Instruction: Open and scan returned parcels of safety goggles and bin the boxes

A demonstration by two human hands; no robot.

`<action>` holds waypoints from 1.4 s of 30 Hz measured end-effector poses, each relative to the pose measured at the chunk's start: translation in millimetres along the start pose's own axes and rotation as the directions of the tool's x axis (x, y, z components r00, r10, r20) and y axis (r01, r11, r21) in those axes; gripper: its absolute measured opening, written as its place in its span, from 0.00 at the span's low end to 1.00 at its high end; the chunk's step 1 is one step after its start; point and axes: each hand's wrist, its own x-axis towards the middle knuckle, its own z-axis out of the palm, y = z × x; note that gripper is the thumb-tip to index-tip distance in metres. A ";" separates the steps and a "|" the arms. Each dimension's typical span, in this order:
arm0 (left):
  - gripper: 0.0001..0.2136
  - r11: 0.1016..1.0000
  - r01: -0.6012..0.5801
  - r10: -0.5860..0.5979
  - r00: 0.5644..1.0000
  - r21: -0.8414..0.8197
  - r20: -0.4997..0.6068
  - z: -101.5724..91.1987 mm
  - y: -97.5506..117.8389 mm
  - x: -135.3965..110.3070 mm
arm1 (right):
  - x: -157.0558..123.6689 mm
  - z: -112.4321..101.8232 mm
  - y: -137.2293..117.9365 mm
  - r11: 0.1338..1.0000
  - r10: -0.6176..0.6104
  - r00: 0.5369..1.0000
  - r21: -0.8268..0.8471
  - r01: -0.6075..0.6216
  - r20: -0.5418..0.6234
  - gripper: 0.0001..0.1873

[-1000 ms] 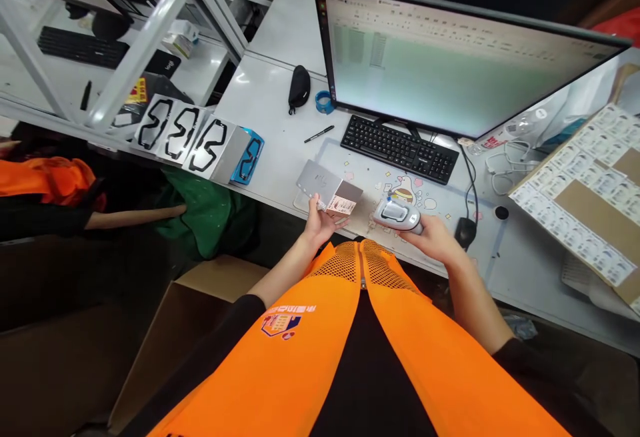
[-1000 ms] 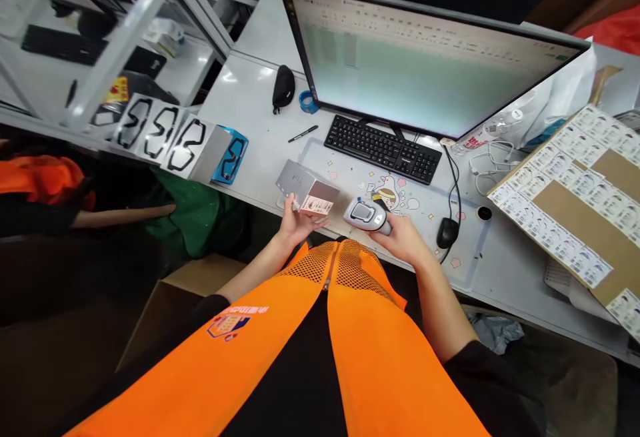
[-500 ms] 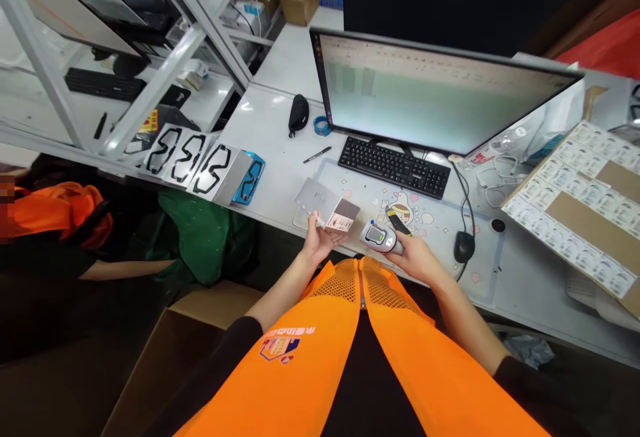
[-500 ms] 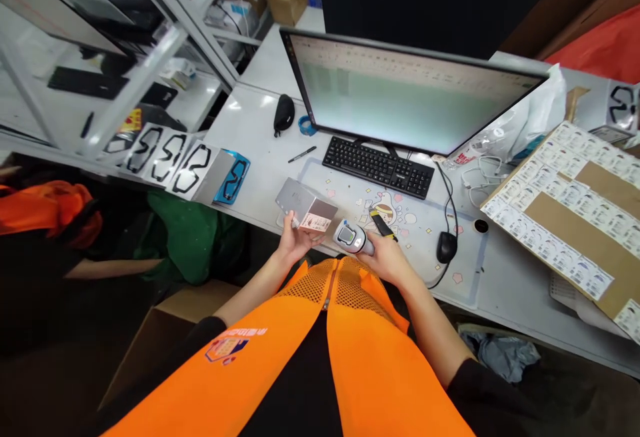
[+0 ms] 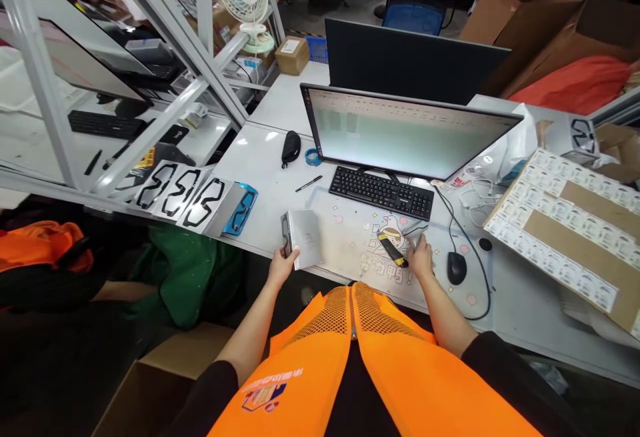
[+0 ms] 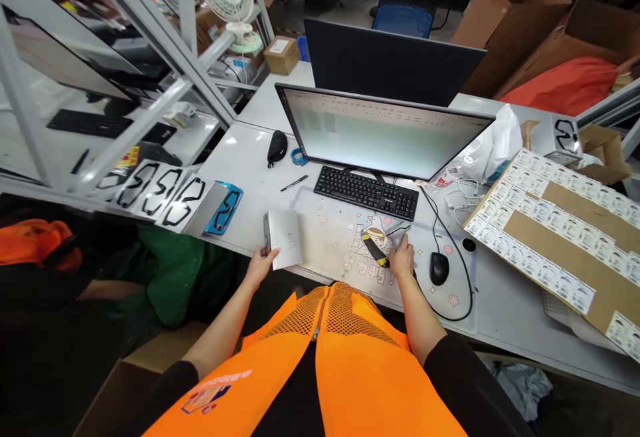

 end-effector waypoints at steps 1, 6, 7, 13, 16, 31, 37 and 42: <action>0.31 0.999 0.008 -0.008 1.000 0.050 -0.011 -0.6 -0.1 1.8 | 1.5 1.8 2.3 1.000 0.016 1.000 0.004 -0.016 0.004 0.43; 0.36 0.967 0.050 -0.050 0.999 0.249 -0.005 16.6 1.9 11.9 | 21.6 -16.9 0.9 0.992 0.121 0.992 0.030 -0.120 -0.031 0.38; 0.38 0.959 0.053 -0.056 0.998 0.280 0.002 22.0 2.1 13.6 | 28.3 -23.0 -3.1 0.994 0.103 0.992 0.036 -0.101 -0.070 0.37; 0.48 0.844 -0.041 0.050 0.999 0.536 -0.001 56.2 3.0 10.8 | 73.5 -26.5 -51.5 0.975 -0.224 0.973 -0.007 0.224 -0.061 0.33; 0.51 0.784 -0.056 0.082 0.997 0.618 -0.014 67.1 5.4 3.4 | 87.9 -11.7 -76.1 0.974 -0.217 0.976 -0.066 0.217 0.013 0.34; 0.49 0.717 -0.022 0.137 0.984 0.697 -0.111 57.7 7.5 -4.1 | 31.7 27.9 -65.9 0.838 -0.509 0.859 0.195 0.510 -0.058 0.24; 0.48 0.650 -0.039 0.232 0.961 0.759 -0.150 23.5 11.7 1.5 | -65.4 98.4 -55.8 0.725 -0.655 0.747 0.373 0.579 0.114 0.27; 0.49 0.625 -0.157 0.334 0.939 0.765 -0.080 -17.0 19.1 33.3 | -85.6 124.1 -98.6 0.693 -0.707 0.668 0.412 0.591 0.231 0.29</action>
